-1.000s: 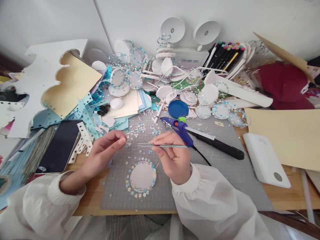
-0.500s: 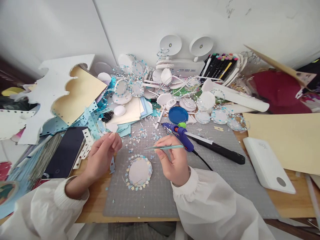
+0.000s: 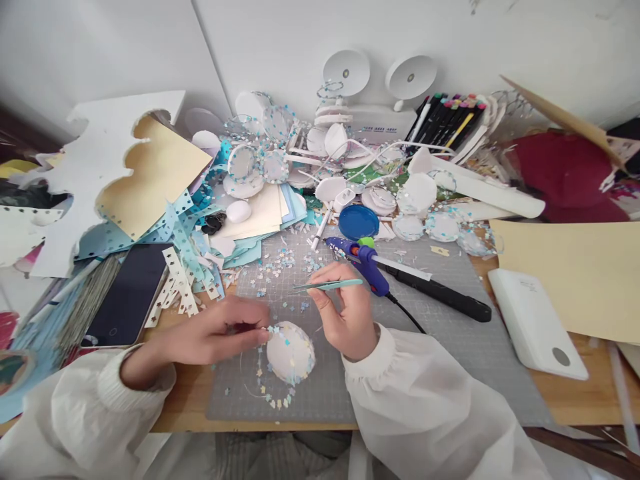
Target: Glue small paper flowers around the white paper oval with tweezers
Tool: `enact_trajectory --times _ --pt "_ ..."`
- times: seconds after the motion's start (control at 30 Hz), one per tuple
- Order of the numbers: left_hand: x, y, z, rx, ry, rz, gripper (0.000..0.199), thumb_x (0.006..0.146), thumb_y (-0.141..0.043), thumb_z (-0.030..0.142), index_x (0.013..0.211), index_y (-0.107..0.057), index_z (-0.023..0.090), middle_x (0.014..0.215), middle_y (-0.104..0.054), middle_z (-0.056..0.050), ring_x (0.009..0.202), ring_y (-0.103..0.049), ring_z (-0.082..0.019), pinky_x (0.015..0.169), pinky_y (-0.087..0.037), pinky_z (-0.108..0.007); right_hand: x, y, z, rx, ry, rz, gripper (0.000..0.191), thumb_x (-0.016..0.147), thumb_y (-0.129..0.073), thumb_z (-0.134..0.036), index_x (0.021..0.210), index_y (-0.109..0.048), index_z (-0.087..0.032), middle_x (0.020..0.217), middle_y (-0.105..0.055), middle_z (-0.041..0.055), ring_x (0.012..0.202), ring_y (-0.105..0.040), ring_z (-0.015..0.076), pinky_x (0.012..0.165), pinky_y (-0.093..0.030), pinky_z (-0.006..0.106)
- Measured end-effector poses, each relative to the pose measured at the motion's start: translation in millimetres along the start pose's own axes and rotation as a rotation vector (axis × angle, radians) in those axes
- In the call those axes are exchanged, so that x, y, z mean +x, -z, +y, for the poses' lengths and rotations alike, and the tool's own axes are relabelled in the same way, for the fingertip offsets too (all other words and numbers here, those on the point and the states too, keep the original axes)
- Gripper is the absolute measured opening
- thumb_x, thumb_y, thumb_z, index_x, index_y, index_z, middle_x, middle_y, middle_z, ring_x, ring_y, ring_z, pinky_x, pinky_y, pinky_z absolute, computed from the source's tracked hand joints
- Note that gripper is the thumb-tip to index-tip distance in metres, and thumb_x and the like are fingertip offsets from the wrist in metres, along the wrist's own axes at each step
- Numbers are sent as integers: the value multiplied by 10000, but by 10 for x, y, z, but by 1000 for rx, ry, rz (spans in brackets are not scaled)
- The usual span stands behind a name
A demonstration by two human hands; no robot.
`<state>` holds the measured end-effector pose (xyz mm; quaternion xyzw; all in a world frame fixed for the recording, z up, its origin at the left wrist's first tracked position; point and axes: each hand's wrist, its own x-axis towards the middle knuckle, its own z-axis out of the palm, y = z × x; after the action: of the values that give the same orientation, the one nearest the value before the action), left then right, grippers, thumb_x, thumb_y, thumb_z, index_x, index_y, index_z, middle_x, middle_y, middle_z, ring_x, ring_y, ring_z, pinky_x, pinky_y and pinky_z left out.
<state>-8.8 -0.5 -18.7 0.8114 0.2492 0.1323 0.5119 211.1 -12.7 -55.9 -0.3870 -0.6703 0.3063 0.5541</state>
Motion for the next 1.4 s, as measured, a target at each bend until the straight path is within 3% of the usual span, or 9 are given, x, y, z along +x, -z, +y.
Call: enact_trajectory --times 0.2,0.3,0.43,0.6,0.67,0.93,1.13,1.23,1.4 --pt "-3 -2 20 -138 95 -39 302 892 -481 281 621 -423 161 572 -349 46 521 -328 -78 473 -276 -204 -21 -19 32 12 -9 -78 48 887 -539 -188 916 -531 -226 848 -565 54 831 -581 202 710 -488 357" --pt "0 -44 -29 -149 129 32 117 817 -595 260 805 -573 146 583 -451 47 523 -413 -76 469 -330 -177 -29 -30 47 6 -34 -102 36 892 -533 -199 914 -526 -226 851 -564 56 831 -583 202 708 -489 354" --pt "0 -83 -101 -164 135 132 275 801 -627 228 1065 -620 152 627 -569 26 538 -492 -83 484 -396 -168 -23 -33 49 -31 -42 -110 17 893 -535 -214 902 -524 -224 842 -568 58 831 -583 205 703 -491 353" --pt "-9 -71 -92 -292 198 -45 318 875 -563 308 1140 -651 157 625 -622 -12 463 -528 -89 439 -411 -173 -26 -21 56 -55 -34 -137 34 889 -531 -187 896 -528 -221 840 -572 55 820 -584 199 697 -485 349" --pt "-8 -65 -79 -247 168 -36 340 869 -578 321 1158 -652 157 627 -632 -15 467 -531 -93 440 -402 -174 -32 -16 60 -65 -31 -171 40 888 -529 -182 901 -529 -219 840 -576 55 804 -586 197 683 -481 346" --pt "28 -65 -69 141 35 352 262 862 -590 360 988 -694 155 649 -617 -14 575 -515 -107 538 -390 -201 -14 -23 41 -161 50 -284 46 885 -513 -182 898 -539 -217 803 -599 54 757 -586 193 652 -484 337" --pt "40 4 -42 -125 203 785 285 916 -470 329 797 -660 153 564 -458 25 513 -408 -95 475 -327 -219 -11 -48 78 -157 117 -295 97 870 -512 -141 908 -532 -227 800 -596 54 765 -586 199 665 -496 355" --pt "51 11 -63 -221 233 839 254 897 -492 319 778 -642 152 531 -401 39 479 -367 -89 446 -290 -221 -32 -57 83 -153 69 -277 101 868 -516 -128 895 -541 -222 799 -598 51 764 -589 194 670 -493 351" --pt "67 -36 -69 -219 229 778 217 870 -534 333 837 -643 148 612 -494 17 530 -404 -96 470 -306 -220 -33 -59 38 -11 -51 -148 56 875 -546 -166 873 -565 -219 809 -603 50 774 -606 188 654 -507 327"
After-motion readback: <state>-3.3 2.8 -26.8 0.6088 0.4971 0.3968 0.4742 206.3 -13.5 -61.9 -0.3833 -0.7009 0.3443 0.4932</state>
